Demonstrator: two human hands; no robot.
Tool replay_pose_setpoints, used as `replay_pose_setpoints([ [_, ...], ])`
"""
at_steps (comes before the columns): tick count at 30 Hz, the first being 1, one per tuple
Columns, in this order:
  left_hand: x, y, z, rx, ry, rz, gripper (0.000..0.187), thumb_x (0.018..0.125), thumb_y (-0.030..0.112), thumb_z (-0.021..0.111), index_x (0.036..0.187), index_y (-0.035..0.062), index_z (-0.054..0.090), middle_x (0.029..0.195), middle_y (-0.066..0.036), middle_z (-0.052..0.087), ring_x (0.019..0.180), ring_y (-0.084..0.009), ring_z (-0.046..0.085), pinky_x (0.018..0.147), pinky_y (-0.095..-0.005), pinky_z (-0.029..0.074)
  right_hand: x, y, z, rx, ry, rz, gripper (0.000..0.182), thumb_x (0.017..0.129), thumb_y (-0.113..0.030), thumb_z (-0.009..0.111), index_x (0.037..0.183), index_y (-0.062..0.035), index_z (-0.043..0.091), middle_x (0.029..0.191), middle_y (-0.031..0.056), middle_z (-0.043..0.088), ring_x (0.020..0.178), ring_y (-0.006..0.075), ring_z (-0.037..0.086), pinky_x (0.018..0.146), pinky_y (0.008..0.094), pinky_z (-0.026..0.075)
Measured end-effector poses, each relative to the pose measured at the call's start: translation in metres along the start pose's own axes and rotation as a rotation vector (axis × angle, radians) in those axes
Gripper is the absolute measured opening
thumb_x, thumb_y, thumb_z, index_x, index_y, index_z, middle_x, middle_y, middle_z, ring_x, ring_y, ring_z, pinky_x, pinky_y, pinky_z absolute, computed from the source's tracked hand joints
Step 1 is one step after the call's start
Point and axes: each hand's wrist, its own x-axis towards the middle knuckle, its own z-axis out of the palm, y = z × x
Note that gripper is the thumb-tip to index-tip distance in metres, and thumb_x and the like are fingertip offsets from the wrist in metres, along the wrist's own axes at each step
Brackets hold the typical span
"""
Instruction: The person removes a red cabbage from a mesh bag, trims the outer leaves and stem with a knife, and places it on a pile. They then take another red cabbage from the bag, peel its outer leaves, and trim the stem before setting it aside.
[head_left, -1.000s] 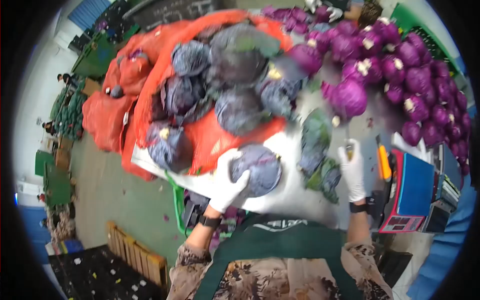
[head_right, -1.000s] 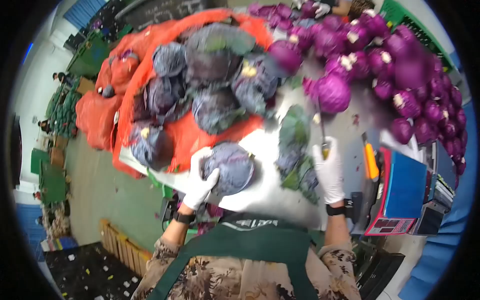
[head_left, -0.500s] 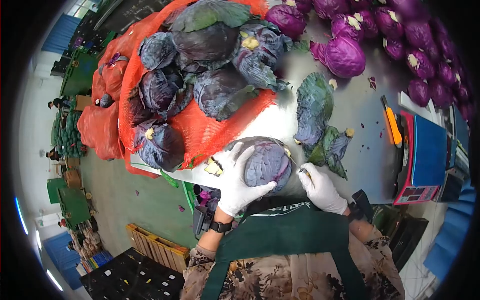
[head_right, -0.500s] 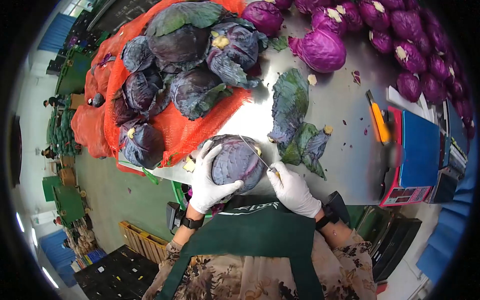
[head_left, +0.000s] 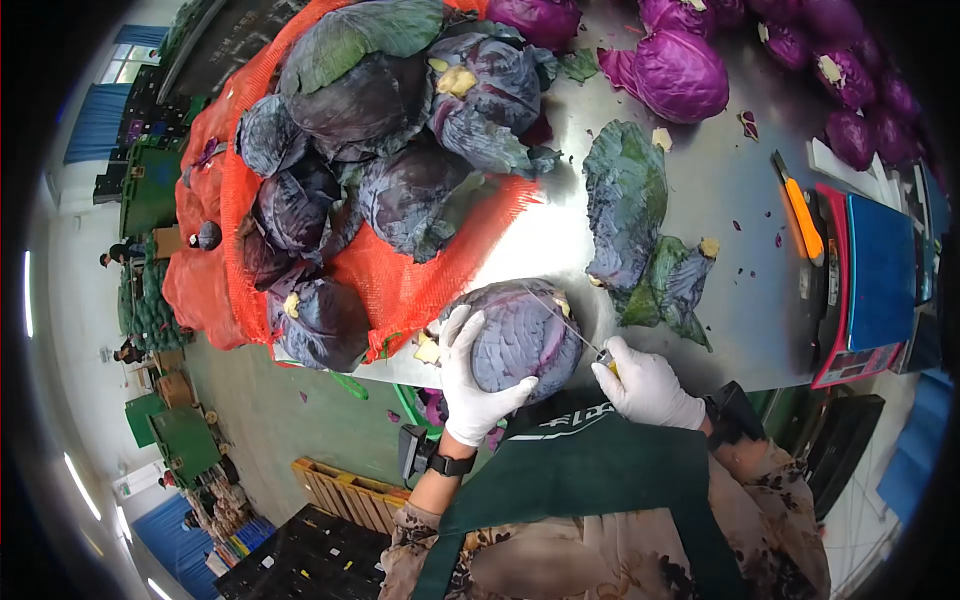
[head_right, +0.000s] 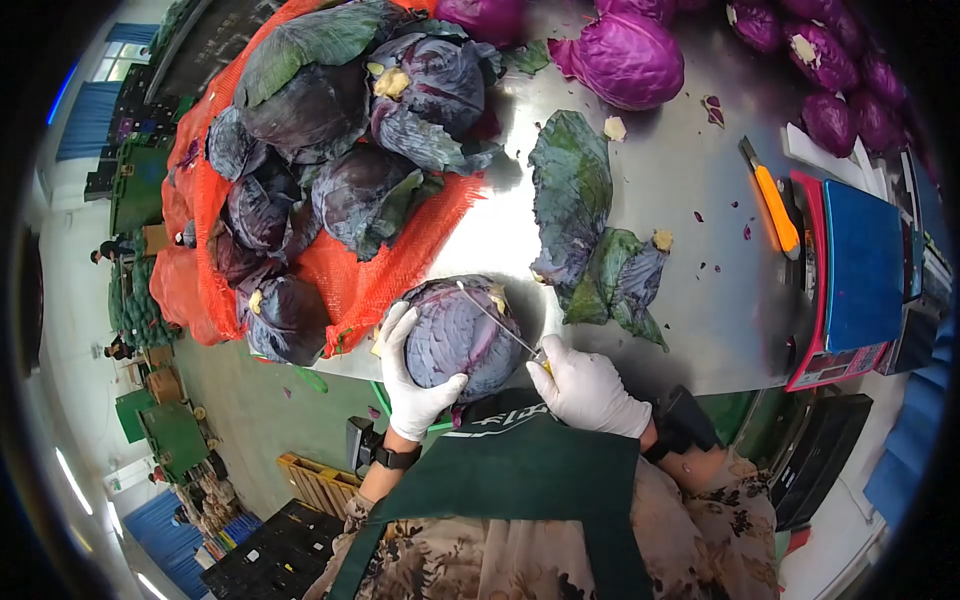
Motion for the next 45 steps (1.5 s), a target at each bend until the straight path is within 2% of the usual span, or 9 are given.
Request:
replay_pose_setpoints([
  [16, 0.0, 0.007, 0.003, 0.001, 0.003, 0.11, 0.085, 0.057, 0.028, 0.089, 0.129, 0.0024, 0.052, 0.133, -0.022, 0.047, 0.124, -0.0383, 0.046, 0.105, -0.048, 0.037, 0.016, 0.008, -0.012, -0.135, -0.133, -0.124, 0.025, 0.093, -0.022, 0.053, 0.095, 0.0031, 0.048, 0.066, 0.023, 0.06, 0.061, 0.0419, 0.061, 0.054, 0.0503, 0.048],
  [17, 0.007, 0.008, 0.005, 0.031, 0.0, 0.153, 0.084, 0.057, 0.028, 0.089, 0.128, 0.0023, 0.052, 0.132, -0.022, 0.047, 0.122, -0.0389, 0.047, 0.105, -0.048, 0.038, 0.017, -0.003, -0.019, -0.106, -0.186, 0.008, 0.03, 0.093, -0.025, 0.052, 0.097, 0.0051, 0.048, 0.065, 0.0243, 0.06, 0.06, 0.0427, 0.061, 0.053, 0.051, 0.048],
  [26, 0.01, 0.009, 0.008, -0.014, 0.077, 0.139, 0.076, 0.057, 0.027, 0.089, 0.121, 0.0026, 0.056, 0.127, -0.02, 0.052, 0.119, -0.0373, 0.05, 0.105, -0.047, 0.038, 0.031, -0.001, -0.021, -0.133, -0.34, 0.079, 0.034, 0.095, -0.028, 0.045, 0.097, 0.0059, 0.049, 0.078, 0.0278, 0.064, 0.077, 0.0448, 0.064, 0.073, 0.0511, 0.05],
  [35, 0.004, 0.009, 0.012, 0.02, 0.142, 0.194, 0.076, 0.058, 0.025, 0.088, 0.122, 0.0035, 0.055, 0.125, -0.019, 0.052, 0.119, -0.038, 0.05, 0.103, -0.0473, 0.039, 0.051, 0.038, 0.021, -0.289, -0.195, -0.036, 0.031, 0.091, -0.022, 0.049, 0.095, 0.0087, 0.05, 0.071, 0.0245, 0.064, 0.071, 0.041, 0.066, 0.065, 0.0493, 0.052],
  [37, 0.001, -0.001, 0.01, -0.084, 0.138, 0.153, 0.077, 0.061, 0.025, 0.086, 0.126, 0.0039, 0.052, 0.126, -0.02, 0.051, 0.121, -0.0389, 0.048, 0.105, -0.0479, 0.037, 0.044, 0.035, 0.021, -0.13, -0.18, 0.016, 0.027, 0.092, -0.02, 0.049, 0.098, 0.0063, 0.052, 0.07, 0.023, 0.064, 0.069, 0.0415, 0.065, 0.064, 0.0492, 0.051],
  [39, -0.013, -0.007, 0.001, -0.105, 0.092, -0.018, 0.081, 0.063, 0.024, 0.082, 0.132, 0.0035, 0.046, 0.137, -0.019, 0.043, 0.132, -0.0355, 0.037, 0.112, -0.0461, 0.028, 0.034, 0.043, 0.023, -0.035, -0.136, 0.038, 0.025, 0.093, -0.019, 0.052, 0.103, 0.0034, 0.053, 0.075, 0.024, 0.064, 0.063, 0.0402, 0.063, 0.064, 0.0484, 0.051],
  [41, -0.035, -0.021, -0.002, -0.294, 0.054, -0.18, 0.097, 0.07, 0.02, 0.08, 0.148, 0.0037, 0.025, 0.144, -0.018, 0.036, 0.134, -0.0302, 0.036, 0.113, -0.0423, 0.028, 0.031, 0.055, 0.04, 0.2, -0.003, -0.174, 0.026, 0.094, -0.019, 0.054, 0.111, -0.0002, 0.051, 0.071, 0.016, 0.06, 0.051, 0.0286, 0.057, 0.053, 0.0409, 0.049],
  [43, -0.042, -0.011, -0.007, -0.648, 0.034, -0.384, 0.096, 0.073, 0.015, 0.082, 0.146, -0.0011, 0.022, 0.144, -0.018, 0.035, 0.131, -0.0271, 0.039, 0.11, -0.0398, 0.033, 0.035, 0.026, 0.037, 0.749, -0.292, 0.426, 0.024, 0.096, -0.018, 0.052, 0.115, -0.0033, 0.048, 0.066, 0.0042, 0.052, 0.046, 0.0136, 0.045, 0.044, 0.0282, 0.04],
  [45, -0.047, -0.011, 0.001, -0.757, 0.151, -0.364, 0.097, 0.073, 0.013, 0.081, 0.147, 0.0023, 0.019, 0.143, -0.017, 0.036, 0.131, -0.0269, 0.039, 0.11, -0.0405, 0.032, 0.044, 0.027, 0.049, 0.869, -0.331, 0.395, 0.023, 0.097, -0.016, 0.051, 0.116, -0.0055, 0.047, 0.067, 0.0012, 0.048, 0.047, 0.0096, 0.042, 0.043, 0.0242, 0.035],
])
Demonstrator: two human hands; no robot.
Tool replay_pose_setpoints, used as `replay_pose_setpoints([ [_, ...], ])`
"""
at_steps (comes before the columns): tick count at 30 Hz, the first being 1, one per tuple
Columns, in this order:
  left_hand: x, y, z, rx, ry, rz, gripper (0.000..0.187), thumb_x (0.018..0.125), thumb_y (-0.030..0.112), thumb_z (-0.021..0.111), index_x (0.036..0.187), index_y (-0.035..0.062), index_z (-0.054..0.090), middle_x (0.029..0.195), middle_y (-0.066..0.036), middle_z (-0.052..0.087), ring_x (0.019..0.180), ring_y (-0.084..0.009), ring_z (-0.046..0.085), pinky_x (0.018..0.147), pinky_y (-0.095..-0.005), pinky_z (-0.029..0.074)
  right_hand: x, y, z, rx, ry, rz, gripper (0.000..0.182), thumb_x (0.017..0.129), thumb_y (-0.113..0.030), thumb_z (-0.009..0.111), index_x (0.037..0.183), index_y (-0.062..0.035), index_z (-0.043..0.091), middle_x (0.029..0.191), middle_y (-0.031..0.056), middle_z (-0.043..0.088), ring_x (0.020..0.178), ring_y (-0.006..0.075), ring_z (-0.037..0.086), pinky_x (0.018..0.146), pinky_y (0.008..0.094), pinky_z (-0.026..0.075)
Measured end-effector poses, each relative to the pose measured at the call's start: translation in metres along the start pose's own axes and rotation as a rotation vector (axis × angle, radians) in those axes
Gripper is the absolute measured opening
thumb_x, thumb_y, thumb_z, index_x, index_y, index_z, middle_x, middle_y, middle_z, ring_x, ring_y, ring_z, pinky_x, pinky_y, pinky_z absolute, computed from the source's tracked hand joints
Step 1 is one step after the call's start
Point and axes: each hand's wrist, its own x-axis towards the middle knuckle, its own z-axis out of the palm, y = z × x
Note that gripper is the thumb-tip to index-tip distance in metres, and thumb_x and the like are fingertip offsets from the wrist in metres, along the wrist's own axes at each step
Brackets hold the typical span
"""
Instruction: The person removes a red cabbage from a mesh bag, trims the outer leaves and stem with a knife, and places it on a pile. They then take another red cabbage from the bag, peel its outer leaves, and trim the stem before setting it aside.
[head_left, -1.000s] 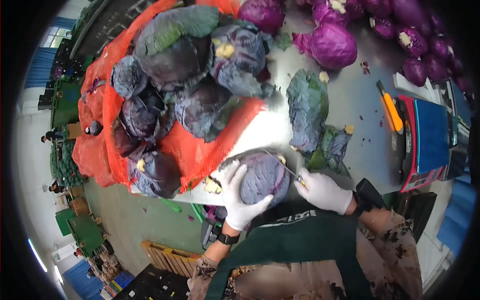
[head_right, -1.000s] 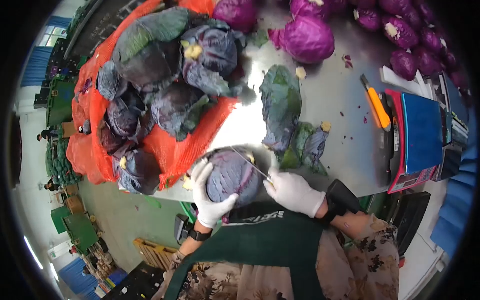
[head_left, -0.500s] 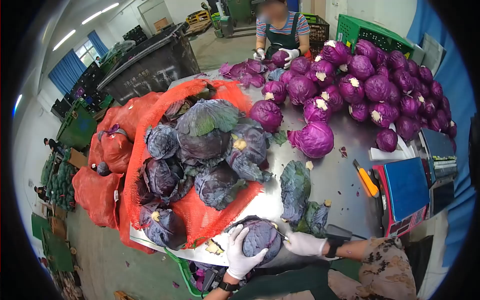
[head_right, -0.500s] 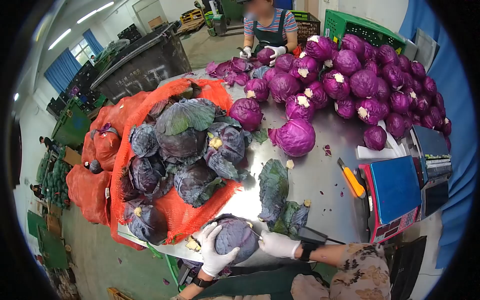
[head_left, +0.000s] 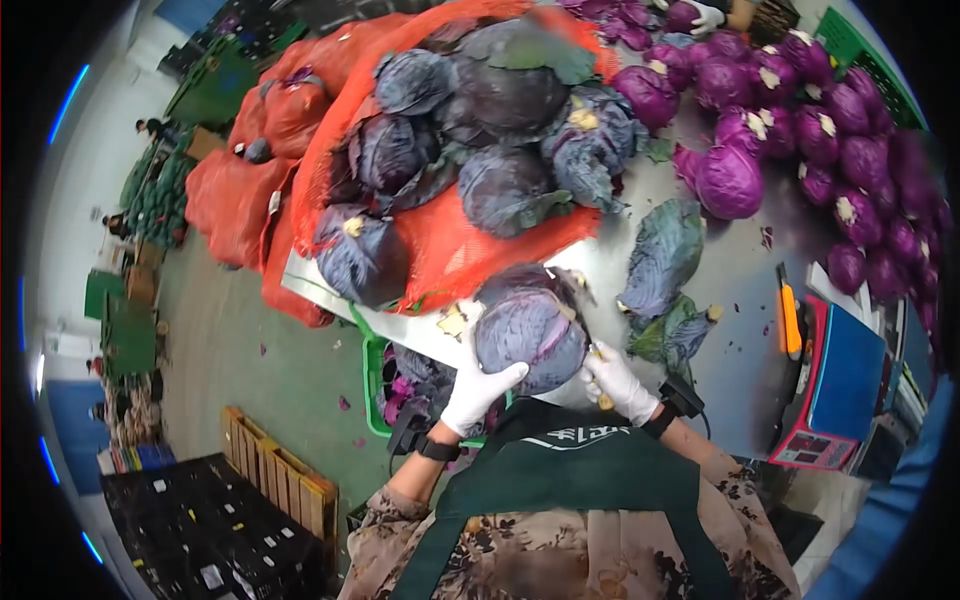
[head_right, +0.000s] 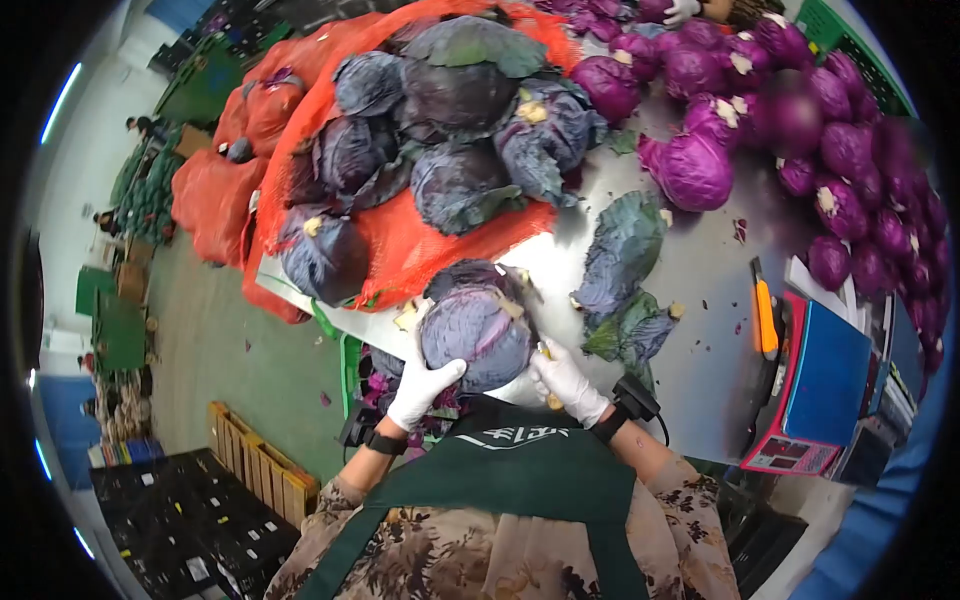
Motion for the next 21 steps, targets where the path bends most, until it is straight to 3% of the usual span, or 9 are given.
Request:
replay_pose_setpoints([
  [2, -0.003, 0.003, 0.005, -0.069, 0.043, -0.01, 0.097, 0.074, 0.011, 0.08, 0.148, 0.0037, 0.018, 0.142, -0.017, 0.036, 0.132, -0.0268, 0.039, 0.111, -0.0409, 0.032, 0.007, -0.003, 0.002, 0.107, -0.05, -0.052, 0.022, 0.097, -0.015, 0.049, 0.117, -0.0076, 0.046, 0.067, -0.0019, 0.045, 0.047, 0.0055, 0.039, 0.042, 0.0202, 0.031],
  [5, -0.004, -0.002, 0.012, -0.165, 0.058, 0.025, 0.096, 0.075, 0.016, 0.079, 0.148, 0.0062, 0.018, 0.143, -0.017, 0.034, 0.135, -0.0266, 0.034, 0.112, -0.0418, 0.029, 0.0, -0.02, 0.0, 0.188, -0.014, -0.161, 0.005, 0.096, -0.013, 0.047, 0.096, -0.0099, 0.042, 0.063, -0.0008, 0.044, 0.042, 0.008, 0.038, 0.039, 0.0238, 0.032],
  [6, -0.005, -0.004, 0.015, -0.205, 0.07, 0.04, 0.095, 0.075, 0.019, 0.079, 0.147, 0.0064, 0.018, 0.143, -0.017, 0.033, 0.135, -0.0266, 0.032, 0.112, -0.042, 0.028, -0.011, -0.033, 0.001, 0.136, -0.005, -0.223, 0.014, 0.097, -0.015, 0.048, 0.109, -0.0085, 0.047, 0.063, -0.0022, 0.042, 0.044, 0.0068, 0.038, 0.04, 0.0227, 0.032],
  [8, 0.001, -0.014, 0.01, -0.184, 0.026, 0.062, 0.094, 0.076, 0.022, 0.078, 0.147, 0.0062, 0.019, 0.143, -0.017, 0.032, 0.135, -0.0266, 0.032, 0.112, -0.0422, 0.028, -0.028, -0.059, 0.002, -0.013, -0.001, -0.29, 0.038, 0.099, -0.019, 0.049, 0.134, -0.0081, 0.043, 0.062, -0.0041, 0.04, 0.046, 0.0051, 0.036, 0.041, 0.021, 0.031],
  [11, 0.016, 0.006, 0.017, -0.042, -0.017, 0.122, 0.09, 0.075, 0.032, 0.078, 0.144, 0.0036, 0.026, 0.141, -0.017, 0.037, 0.133, -0.0265, 0.035, 0.112, -0.0418, 0.029, -0.023, -0.059, -0.015, -0.313, -0.046, -0.355, 0.051, 0.099, -0.019, 0.05, 0.147, -0.0063, 0.035, 0.067, -0.0023, 0.049, 0.054, 0.0058, 0.043, 0.049, 0.0211, 0.037],
  [13, 0.027, 0.01, 0.02, 0.102, -0.011, 0.16, 0.088, 0.075, 0.035, 0.077, 0.143, 0.003, 0.031, 0.14, -0.017, 0.038, 0.132, -0.0263, 0.037, 0.111, -0.0409, 0.029, -0.02, -0.054, -0.017, -0.402, -0.04, -0.441, 0.051, 0.1, -0.025, 0.05, 0.145, -0.0056, 0.037, 0.066, -0.0041, 0.046, 0.053, 0.0042, 0.04, 0.047, 0.02, 0.034],
  [15, 0.033, 0.009, 0.022, 0.53, -0.048, 0.197, 0.085, 0.072, 0.031, 0.082, 0.137, -0.0007, 0.038, 0.135, -0.016, 0.043, 0.128, -0.0252, 0.042, 0.109, -0.0384, 0.033, -0.018, -0.055, -0.017, -0.48, -0.019, -0.569, 0.051, 0.101, -0.034, 0.049, 0.14, -0.0026, 0.044, 0.065, -0.0062, 0.042, 0.054, 0.0022, 0.037, 0.046, 0.0189, 0.031],
  [19, 0.029, 0.008, 0.02, 0.58, -0.042, 0.233, 0.085, 0.069, 0.03, 0.085, 0.134, -0.0023, 0.041, 0.131, -0.016, 0.045, 0.124, -0.0251, 0.044, 0.107, -0.0368, 0.035, -0.014, -0.07, -0.025, -0.492, 0.174, -0.518, 0.049, 0.101, -0.033, 0.05, 0.137, -0.0004, 0.046, 0.062, -0.0044, 0.047, 0.048, 0.0037, 0.04, 0.045, 0.0208, 0.035],
  [21, 0.026, 0.013, 0.02, 0.549, -0.041, 0.209, 0.086, 0.068, 0.031, 0.085, 0.134, -0.0024, 0.041, 0.132, -0.016, 0.045, 0.125, -0.0254, 0.044, 0.107, -0.037, 0.035, -0.015, -0.071, -0.032, -0.619, 0.197, -0.51, 0.047, 0.098, -0.023, 0.055, 0.141, -0.006, 0.044, 0.063, -0.0017, 0.054, 0.049, 0.0047, 0.045, 0.047, 0.022, 0.039],
])
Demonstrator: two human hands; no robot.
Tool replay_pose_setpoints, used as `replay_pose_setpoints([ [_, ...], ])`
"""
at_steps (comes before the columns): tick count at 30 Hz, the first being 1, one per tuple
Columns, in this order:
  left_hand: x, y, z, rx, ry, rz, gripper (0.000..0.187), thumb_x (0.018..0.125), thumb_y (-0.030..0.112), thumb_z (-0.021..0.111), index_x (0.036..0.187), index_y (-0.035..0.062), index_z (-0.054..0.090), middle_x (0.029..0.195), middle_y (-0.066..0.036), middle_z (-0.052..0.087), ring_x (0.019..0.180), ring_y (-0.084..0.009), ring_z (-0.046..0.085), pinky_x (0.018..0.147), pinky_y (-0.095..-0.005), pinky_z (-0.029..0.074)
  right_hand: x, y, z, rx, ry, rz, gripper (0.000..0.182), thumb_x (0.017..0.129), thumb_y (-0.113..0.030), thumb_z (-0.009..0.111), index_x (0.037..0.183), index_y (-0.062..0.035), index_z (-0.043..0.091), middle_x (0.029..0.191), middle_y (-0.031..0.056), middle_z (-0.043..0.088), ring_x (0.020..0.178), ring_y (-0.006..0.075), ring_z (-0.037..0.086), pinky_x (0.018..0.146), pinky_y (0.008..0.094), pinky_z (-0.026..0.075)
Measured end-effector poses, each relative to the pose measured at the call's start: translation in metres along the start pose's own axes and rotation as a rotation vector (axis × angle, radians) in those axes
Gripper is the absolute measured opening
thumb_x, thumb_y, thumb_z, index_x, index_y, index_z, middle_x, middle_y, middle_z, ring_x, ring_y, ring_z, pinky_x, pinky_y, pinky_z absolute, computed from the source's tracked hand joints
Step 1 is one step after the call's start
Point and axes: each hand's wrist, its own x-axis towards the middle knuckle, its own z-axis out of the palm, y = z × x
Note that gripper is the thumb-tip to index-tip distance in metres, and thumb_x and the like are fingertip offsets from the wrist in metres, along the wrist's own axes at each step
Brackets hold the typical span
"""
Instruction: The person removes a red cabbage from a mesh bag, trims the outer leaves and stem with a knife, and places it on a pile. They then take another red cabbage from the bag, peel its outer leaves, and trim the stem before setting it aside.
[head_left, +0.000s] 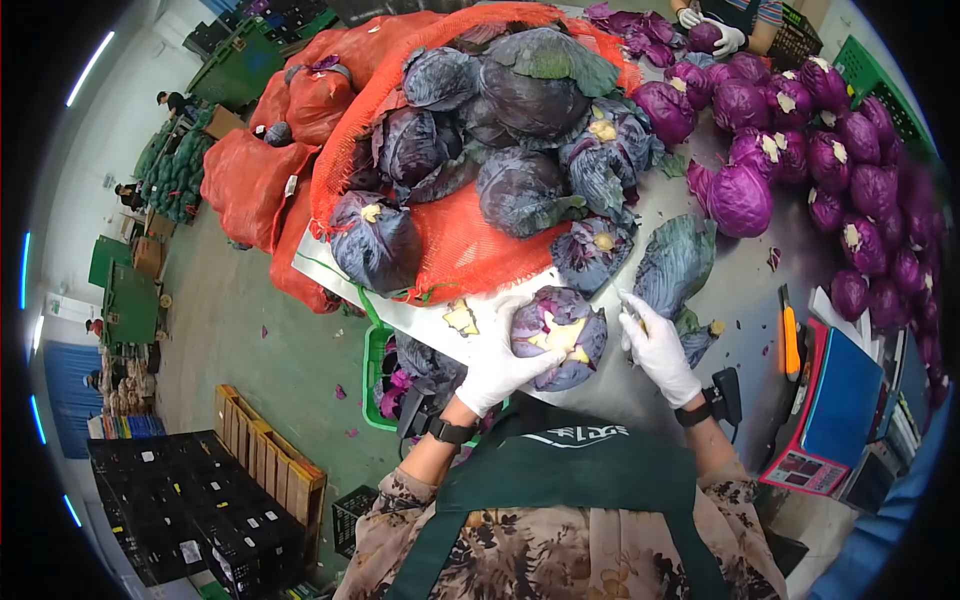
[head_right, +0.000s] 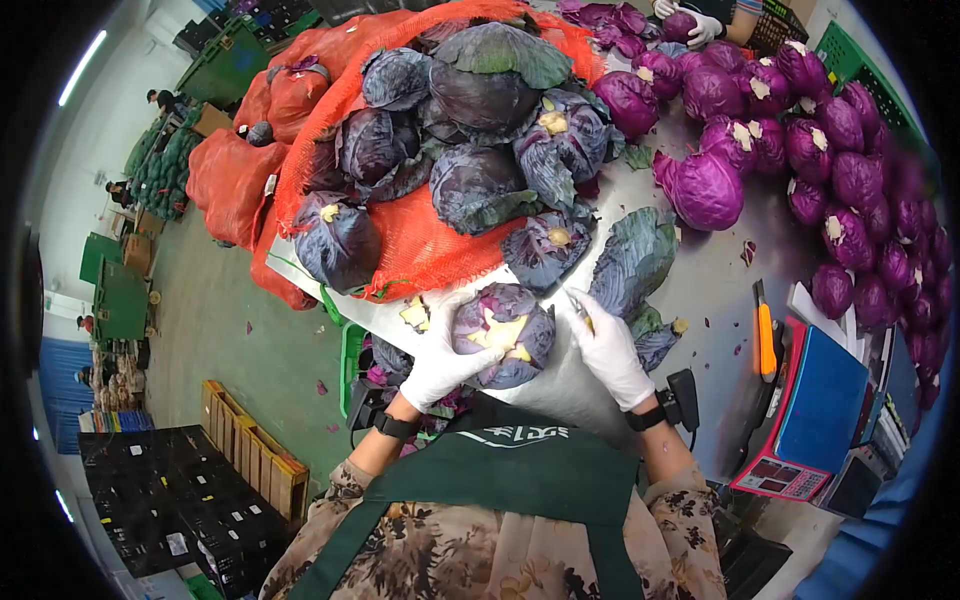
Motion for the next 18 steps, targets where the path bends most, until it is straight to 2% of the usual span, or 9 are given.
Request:
replay_pose_setpoints([
  [1, -0.002, 0.003, -0.001, -0.035, 0.01, -0.027, 0.087, 0.068, 0.031, 0.086, 0.134, -0.0025, 0.041, 0.132, -0.016, 0.044, 0.126, -0.0257, 0.043, 0.108, -0.0373, 0.035, -0.006, -0.009, -0.001, -0.069, -0.028, -0.045, 0.05, 0.096, -0.02, 0.056, 0.143, -0.009, 0.043, 0.064, -0.0012, 0.055, 0.05, 0.005, 0.046, 0.048, 0.0227, 0.041],
  [3, -0.002, 0.006, -0.007, -0.026, -0.014, -0.032, 0.088, 0.067, 0.032, 0.086, 0.135, -0.0022, 0.041, 0.133, -0.017, 0.043, 0.127, -0.0271, 0.042, 0.108, -0.0382, 0.034, -0.019, -0.016, 0.004, -0.008, -0.096, -0.098, 0.051, 0.092, -0.022, 0.062, 0.14, -0.0091, 0.047, 0.07, 0.0096, 0.06, 0.06, 0.0132, 0.056, 0.06, 0.032, 0.046],
  [4, -0.002, 0.006, -0.009, -0.015, -0.04, -0.03, 0.09, 0.066, 0.032, 0.086, 0.136, -0.0019, 0.041, 0.134, -0.018, 0.042, 0.129, -0.0285, 0.04, 0.109, -0.0391, 0.033, -0.022, -0.02, 0.003, -0.139, -0.177, -0.108, 0.058, 0.093, -0.023, 0.06, 0.145, -0.0115, 0.039, 0.069, 0.0131, 0.059, 0.061, 0.0213, 0.06, 0.062, 0.0351, 0.047],
  [5, -0.002, 0.006, -0.008, -0.02, -0.037, -0.037, 0.09, 0.066, 0.032, 0.086, 0.136, -0.0019, 0.041, 0.134, -0.018, 0.042, 0.129, -0.0285, 0.04, 0.109, -0.0391, 0.033, -0.023, -0.024, 0.004, -0.142, -0.185, -0.104, 0.058, 0.093, -0.023, 0.06, 0.145, -0.0115, 0.039, 0.069, 0.0131, 0.059, 0.061, 0.0213, 0.06, 0.062, 0.0351, 0.047],
  [8, -0.002, 0.006, -0.008, 0.076, -0.051, 0.011, 0.094, 0.066, 0.036, 0.086, 0.139, -0.0011, 0.039, 0.136, -0.02, 0.04, 0.132, -0.0319, 0.037, 0.111, -0.0408, 0.03, -0.022, -0.02, 0.011, -0.283, -0.235, -0.266, 0.066, 0.095, -0.029, 0.056, 0.151, -0.0139, 0.025, 0.068, 0.0179, 0.058, 0.063, 0.0376, 0.06, 0.062, 0.0417, 0.047],
  [11, -0.002, 0.004, -0.009, 0.053, -0.073, -0.026, 0.098, 0.065, 0.039, 0.085, 0.14, -0.0008, 0.038, 0.138, -0.022, 0.039, 0.134, -0.0337, 0.035, 0.112, -0.0418, 0.028, -0.019, -0.011, 0.015, -0.42, -0.188, -0.363, 0.067, 0.096, -0.032, 0.055, 0.152, -0.0128, 0.022, 0.063, 0.0188, 0.058, 0.058, 0.038, 0.061, 0.057, 0.0444, 0.047],
  [13, -0.003, 0.001, -0.007, 0.117, -0.001, 0.043, 0.096, 0.063, 0.046, 0.086, 0.135, -0.0005, 0.043, 0.132, -0.023, 0.043, 0.124, -0.0365, 0.045, 0.104, -0.0441, 0.038, -0.019, -0.011, 0.016, -0.497, -0.178, -0.367, 0.068, 0.096, -0.033, 0.054, 0.152, -0.0116, 0.022, 0.06, 0.019, 0.058, 0.055, 0.0383, 0.06, 0.055, 0.0453, 0.047],
  [18, -0.002, -0.009, -0.003, 0.126, -0.03, 0.026, 0.097, 0.063, 0.048, 0.085, 0.135, -0.0023, 0.043, 0.133, -0.025, 0.043, 0.124, -0.0381, 0.045, 0.103, -0.0452, 0.039, -0.016, -0.023, 0.018, -0.632, -0.152, -0.362, 0.069, 0.096, -0.036, 0.054, 0.151, -0.0089, 0.022, 0.057, 0.018, 0.057, 0.051, 0.036, 0.06, 0.05, 0.0451, 0.047],
])
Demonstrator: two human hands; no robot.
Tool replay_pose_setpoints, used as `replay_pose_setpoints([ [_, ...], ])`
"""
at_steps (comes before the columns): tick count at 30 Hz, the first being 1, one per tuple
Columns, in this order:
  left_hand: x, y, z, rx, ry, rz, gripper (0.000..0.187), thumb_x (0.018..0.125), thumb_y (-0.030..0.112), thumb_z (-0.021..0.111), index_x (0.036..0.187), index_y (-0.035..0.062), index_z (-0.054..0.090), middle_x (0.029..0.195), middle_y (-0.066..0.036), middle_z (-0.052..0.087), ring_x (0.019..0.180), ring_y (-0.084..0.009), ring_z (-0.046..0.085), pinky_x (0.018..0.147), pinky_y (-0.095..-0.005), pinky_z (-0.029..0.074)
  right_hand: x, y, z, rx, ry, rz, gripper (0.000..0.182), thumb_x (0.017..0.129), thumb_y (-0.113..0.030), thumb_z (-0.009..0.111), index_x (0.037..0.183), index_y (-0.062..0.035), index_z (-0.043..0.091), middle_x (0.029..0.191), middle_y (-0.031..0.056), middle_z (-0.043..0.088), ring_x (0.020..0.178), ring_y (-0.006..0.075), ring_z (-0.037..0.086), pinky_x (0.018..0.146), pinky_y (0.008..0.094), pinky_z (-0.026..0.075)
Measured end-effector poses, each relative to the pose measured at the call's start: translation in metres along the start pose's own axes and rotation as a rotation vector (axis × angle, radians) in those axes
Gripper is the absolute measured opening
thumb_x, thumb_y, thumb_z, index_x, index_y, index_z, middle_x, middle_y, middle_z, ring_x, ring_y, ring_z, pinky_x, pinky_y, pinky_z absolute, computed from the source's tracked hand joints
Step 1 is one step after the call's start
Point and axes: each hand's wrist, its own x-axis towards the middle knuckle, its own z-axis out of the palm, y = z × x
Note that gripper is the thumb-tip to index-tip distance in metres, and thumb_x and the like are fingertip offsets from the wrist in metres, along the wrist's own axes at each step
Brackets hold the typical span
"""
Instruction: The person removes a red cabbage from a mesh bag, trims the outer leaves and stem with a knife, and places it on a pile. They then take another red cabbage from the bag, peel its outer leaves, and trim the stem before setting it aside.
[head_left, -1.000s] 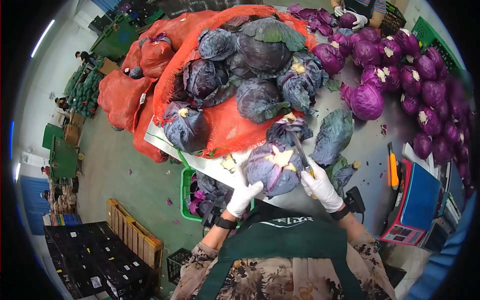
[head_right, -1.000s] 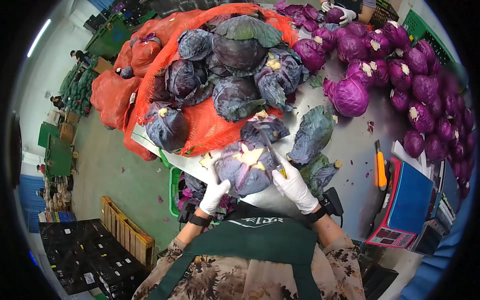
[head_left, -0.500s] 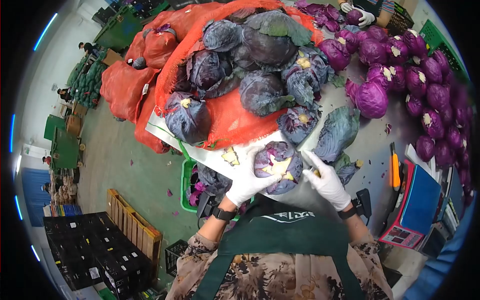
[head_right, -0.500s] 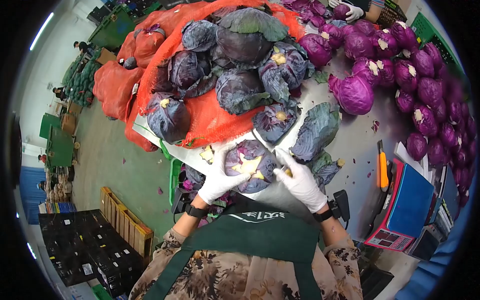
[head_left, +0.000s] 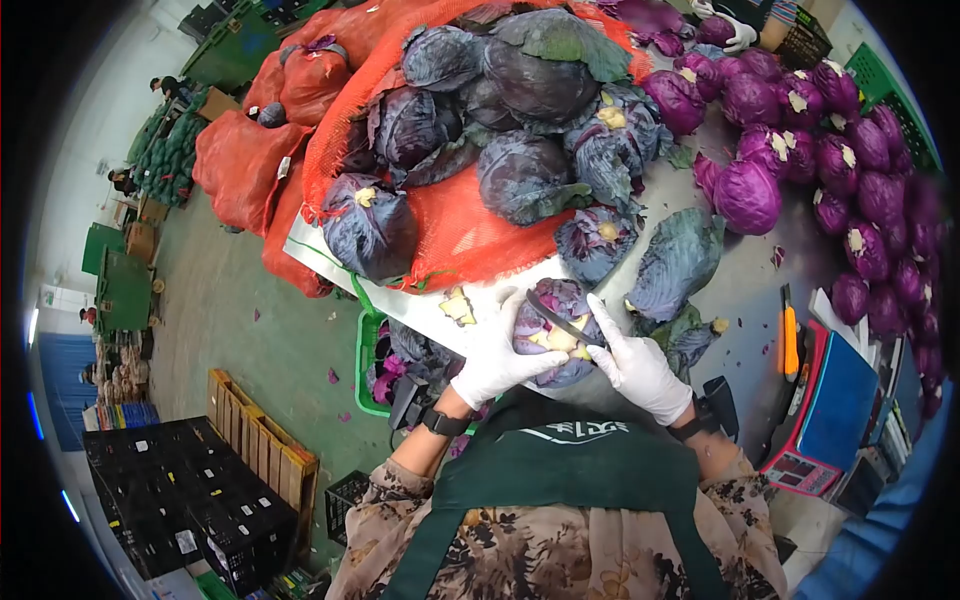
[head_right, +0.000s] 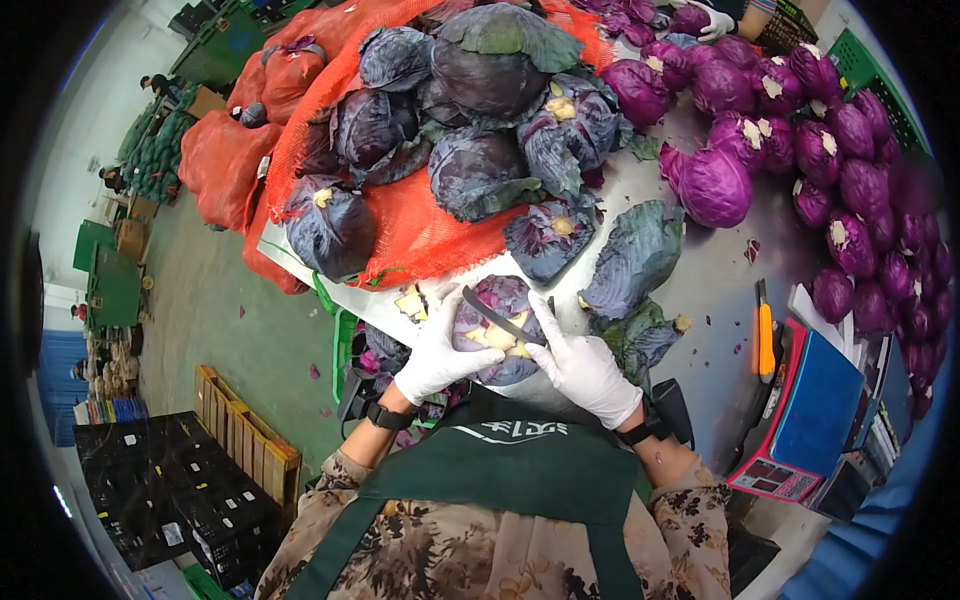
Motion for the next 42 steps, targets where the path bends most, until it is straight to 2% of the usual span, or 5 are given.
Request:
replay_pose_setpoints([
  [11, -0.002, 0.039, 0.011, -0.396, 0.044, -0.193, 0.093, 0.061, 0.032, 0.088, 0.135, -0.0011, 0.043, 0.129, -0.024, 0.043, 0.118, -0.0366, 0.048, 0.1, -0.0442, 0.042, 0.022, 0.023, 0.021, 0.173, 0.441, -0.003, 0.045, 0.097, -0.032, 0.053, 0.137, -0.0104, 0.048, 0.082, 0.0242, 0.065, 0.067, 0.0342, 0.065, 0.06, 0.0391, 0.051],
  [17, -0.026, 0.025, 0.004, 0.101, 0.068, 0.139, 0.099, 0.053, 0.038, 0.091, 0.135, 0.0024, 0.048, 0.125, -0.023, 0.048, 0.118, -0.0381, 0.049, 0.101, -0.0453, 0.041, 0.035, 0.062, 0.012, 0.845, 0.282, 0.449, 0.04, 0.101, -0.028, 0.051, 0.133, -0.0032, 0.052, 0.062, -0.006, 0.044, 0.051, 0.0042, 0.04, 0.047, 0.0211, 0.033],
  [30, -0.015, 0.032, -0.043, 0.265, -0.3, 0.333, 0.076, 0.07, 0.045, 0.079, 0.135, 0.0183, 0.052, 0.141, -0.014, 0.045, 0.126, -0.0356, 0.048, 0.101, -0.0423, 0.043, 0.027, 0.052, 0.009, 0.925, 0.399, 0.514, 0.042, 0.101, -0.027, 0.053, 0.134, -0.0014, 0.053, 0.066, -0.0057, 0.044, 0.055, 0.0022, 0.038, 0.05, 0.019, 0.034],
  [37, -0.033, 0.025, -0.05, -0.099, 0.1, -0.203, 0.073, 0.072, 0.031, 0.079, 0.134, 0.0047, 0.049, 0.128, -0.022, 0.048, 0.125, -0.0312, 0.046, 0.105, -0.0383, 0.037, 0.02, 0.067, -0.01, 0.397, 0.644, 0.269, 0.05, 0.103, -0.024, 0.046, 0.147, -0.004, 0.034, 0.062, -0.0006, 0.043, 0.05, 0.0077, 0.037, 0.048, 0.0261, 0.036],
  [42, -0.022, 0.032, -0.055, -0.048, 0.09, -0.334, 0.077, 0.07, 0.038, 0.08, 0.131, 0.0028, 0.05, 0.129, -0.026, 0.047, 0.123, -0.0371, 0.047, 0.104, -0.0432, 0.039, 0.008, -0.006, -0.019, 0.378, 0.199, 0.181, 0.066, 0.094, -0.027, 0.06, 0.15, -0.0092, 0.029, 0.095, 0.0136, 0.064, 0.061, 0.0146, 0.054, 0.06, 0.0298, 0.046],
])
